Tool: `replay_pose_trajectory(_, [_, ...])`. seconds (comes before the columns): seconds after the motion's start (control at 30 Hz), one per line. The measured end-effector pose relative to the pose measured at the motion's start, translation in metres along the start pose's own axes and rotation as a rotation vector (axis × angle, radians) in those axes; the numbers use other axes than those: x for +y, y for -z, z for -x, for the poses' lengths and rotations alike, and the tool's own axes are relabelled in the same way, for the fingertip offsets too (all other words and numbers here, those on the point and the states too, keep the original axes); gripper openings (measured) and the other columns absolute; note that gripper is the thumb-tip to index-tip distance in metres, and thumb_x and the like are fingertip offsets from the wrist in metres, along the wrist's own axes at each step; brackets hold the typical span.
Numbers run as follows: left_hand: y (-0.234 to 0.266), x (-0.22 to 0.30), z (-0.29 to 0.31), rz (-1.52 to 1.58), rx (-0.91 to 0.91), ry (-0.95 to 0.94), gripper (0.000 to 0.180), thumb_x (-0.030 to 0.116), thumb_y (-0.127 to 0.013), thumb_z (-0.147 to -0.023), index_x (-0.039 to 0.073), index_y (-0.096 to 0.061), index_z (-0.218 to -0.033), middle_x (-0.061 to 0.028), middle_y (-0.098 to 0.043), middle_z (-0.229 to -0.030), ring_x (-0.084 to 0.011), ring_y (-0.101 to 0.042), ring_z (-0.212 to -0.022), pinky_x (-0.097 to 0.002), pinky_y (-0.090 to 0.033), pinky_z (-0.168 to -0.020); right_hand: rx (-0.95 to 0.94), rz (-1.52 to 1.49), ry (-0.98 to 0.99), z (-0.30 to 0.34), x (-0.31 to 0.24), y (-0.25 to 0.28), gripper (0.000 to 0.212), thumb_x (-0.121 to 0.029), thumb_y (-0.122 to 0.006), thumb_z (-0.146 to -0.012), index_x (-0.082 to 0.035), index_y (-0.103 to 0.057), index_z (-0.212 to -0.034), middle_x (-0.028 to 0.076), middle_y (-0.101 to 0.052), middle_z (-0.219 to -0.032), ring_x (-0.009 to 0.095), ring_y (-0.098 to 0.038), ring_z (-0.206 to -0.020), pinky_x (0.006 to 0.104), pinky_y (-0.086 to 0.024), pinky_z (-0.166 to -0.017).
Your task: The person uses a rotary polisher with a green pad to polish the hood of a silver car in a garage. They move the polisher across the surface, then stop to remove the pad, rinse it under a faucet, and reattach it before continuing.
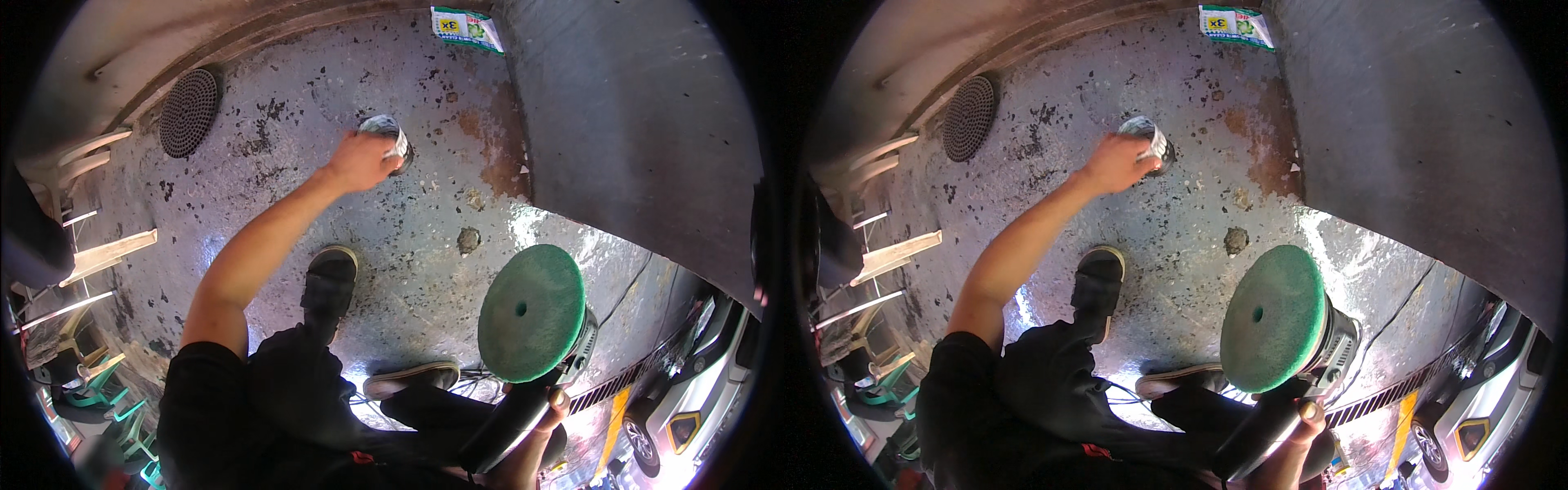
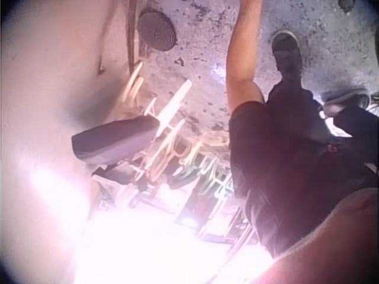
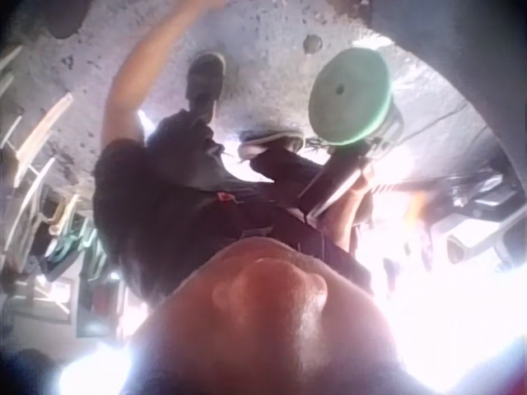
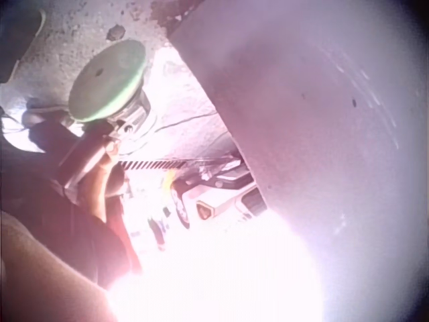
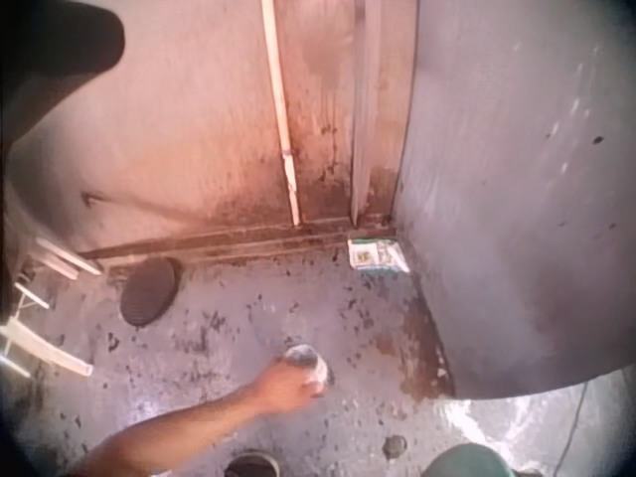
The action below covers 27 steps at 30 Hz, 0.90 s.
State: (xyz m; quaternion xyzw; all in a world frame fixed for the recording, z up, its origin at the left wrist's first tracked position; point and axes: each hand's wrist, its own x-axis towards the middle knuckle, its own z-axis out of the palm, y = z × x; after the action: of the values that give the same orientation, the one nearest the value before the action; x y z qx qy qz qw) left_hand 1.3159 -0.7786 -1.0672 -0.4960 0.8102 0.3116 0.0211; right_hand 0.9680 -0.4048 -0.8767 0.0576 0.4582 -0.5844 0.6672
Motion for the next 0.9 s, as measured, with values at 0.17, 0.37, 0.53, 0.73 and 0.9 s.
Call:
replay_pose_trajectory(0.17, [-0.026, -0.003, 0.011, -0.501, -0.042, -0.208, 0.044, 0.043, -0.070, -0.095, 0.007, -0.077, -0.118, -0.0129, -0.069, -0.132, -0.0314, -0.062, -0.130, -0.0686, -0.012, -0.128, 0.042, 0.014, -0.109, 0.014, -0.008, 0.006, 0.082, -0.034, -0.085, -0.081, 0.009, -0.050, -0.141, 0.032, -0.068, -0.116, 0.043, -0.074, -0.096, 0.0521, -0.066, -0.082])
replay_pose_trajectory(0.37, [-0.011, 0.009, -0.017, -0.685, -0.338, -0.208, 0.061, 0.050, -0.072, -0.085, 0.004, -0.078, -0.125, -0.0158, -0.070, -0.138, -0.0309, -0.060, -0.136, -0.0681, -0.012, -0.128, 0.029, 0.078, -0.161, 0.007, -0.013, 0.000, 0.086, -0.039, -0.085, -0.081, 0.011, -0.048, -0.140, 0.034, -0.067, -0.111, 0.042, -0.074, -0.091, 0.0486, -0.068, -0.076])
replay_pose_trajectory(0.53, [-0.003, 0.023, -0.021, -0.699, -0.492, -0.146, 0.061, 0.052, -0.066, -0.087, 0.012, -0.078, -0.130, -0.0116, -0.072, -0.138, -0.0300, -0.061, -0.136, -0.0690, -0.009, -0.128, -0.031, 0.201, -0.100, -0.005, -0.013, -0.015, 0.087, -0.044, -0.084, -0.082, 0.010, -0.048, -0.140, 0.032, -0.066, -0.112, 0.041, -0.073, -0.087, 0.0449, -0.066, -0.071])
replay_pose_trajectory(0.73, [0.004, 0.035, -0.024, -0.807, -0.638, -0.191, 0.063, 0.057, -0.067, -0.086, 0.008, -0.080, -0.124, -0.0122, -0.073, -0.136, -0.0328, -0.057, -0.141, -0.0705, -0.004, -0.128, -0.084, 0.197, -0.085, -0.008, -0.017, -0.020, 0.082, -0.044, -0.083, -0.082, 0.005, -0.052, -0.140, 0.027, -0.067, -0.117, 0.040, -0.071, -0.096, 0.0454, -0.062, -0.081])
replay_pose_trajectory(0.9, [-0.002, 0.030, -0.024, -0.792, -0.613, -0.142, 0.059, 0.058, -0.065, -0.088, 0.012, -0.082, -0.122, -0.0092, -0.076, -0.130, -0.0305, -0.058, -0.139, -0.0713, -0.001, -0.127, -0.091, 0.162, -0.049, -0.003, -0.016, -0.004, 0.076, -0.041, -0.081, -0.086, 0.001, -0.052, -0.142, 0.026, -0.067, -0.119, 0.041, -0.071, -0.100, 0.0469, -0.063, -0.081])
